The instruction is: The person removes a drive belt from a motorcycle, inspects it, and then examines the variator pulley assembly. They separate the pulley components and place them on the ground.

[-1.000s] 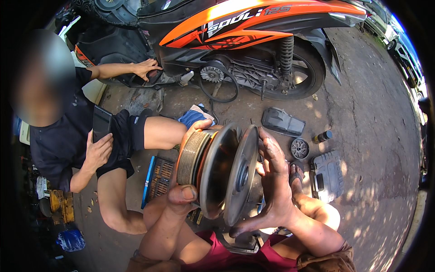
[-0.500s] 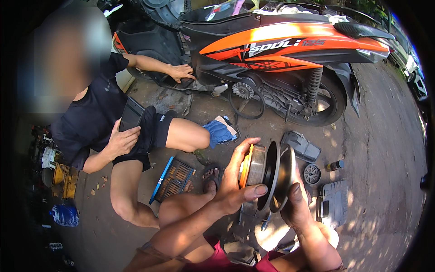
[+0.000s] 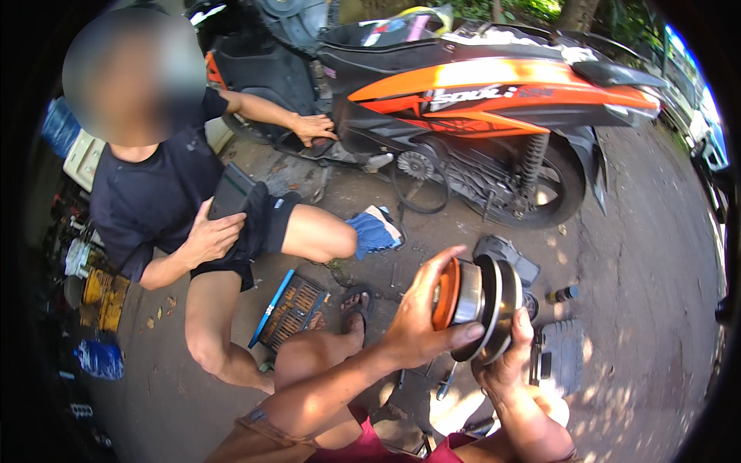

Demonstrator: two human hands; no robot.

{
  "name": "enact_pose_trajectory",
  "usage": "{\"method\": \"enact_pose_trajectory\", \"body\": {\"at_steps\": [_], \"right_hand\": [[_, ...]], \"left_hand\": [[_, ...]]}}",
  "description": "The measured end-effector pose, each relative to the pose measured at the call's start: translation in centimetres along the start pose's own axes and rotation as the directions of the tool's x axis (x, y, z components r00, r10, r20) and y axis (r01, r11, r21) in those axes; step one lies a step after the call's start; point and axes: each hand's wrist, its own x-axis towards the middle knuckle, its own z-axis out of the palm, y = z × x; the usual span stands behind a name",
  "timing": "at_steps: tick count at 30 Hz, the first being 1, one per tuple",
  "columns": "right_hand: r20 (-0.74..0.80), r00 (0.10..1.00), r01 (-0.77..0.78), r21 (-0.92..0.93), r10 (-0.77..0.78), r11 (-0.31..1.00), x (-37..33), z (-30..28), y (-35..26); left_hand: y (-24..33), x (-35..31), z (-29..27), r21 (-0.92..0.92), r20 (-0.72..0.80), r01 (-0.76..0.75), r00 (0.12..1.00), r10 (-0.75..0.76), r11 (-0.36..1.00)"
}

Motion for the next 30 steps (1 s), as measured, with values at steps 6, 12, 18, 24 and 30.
{"method": "enact_pose_trajectory", "body": {"at_steps": [6,12,18,24,30], "right_hand": [[0.039,0.999,-0.01,0.314,-0.003,0.949,1.0,-0.8,-0.8],[0.087,0.993,-0.097,0.197,0.081,0.976,0.7,-0.4,-0.9],[0.133,0.974,-0.196,0.097,0.183,0.976,0.8,-0.4,-0.7],[0.098,0.994,-0.032,-0.126,0.045,0.991,1.2,0.2,-1.4],[0.134,0.988,-0.041,-0.221,0.072,0.974,1.4,0.1,-2.2]], "left_hand": [[1.3,0.8,-1.3,-0.189,0.052,-0.009,0.998,0.019,0.982],[0.4,1.9,-0.2,-0.571,-0.066,0.238,0.941,-0.332,0.786],[0.0,1.8,1.1,-0.674,-0.093,0.279,0.887,-0.453,0.684],[-0.2,2.4,1.2,-0.783,-0.002,0.322,0.855,-0.519,0.532],[-0.2,2.2,1.5,-0.81,0.053,0.339,0.855,-0.517,0.479]]}}
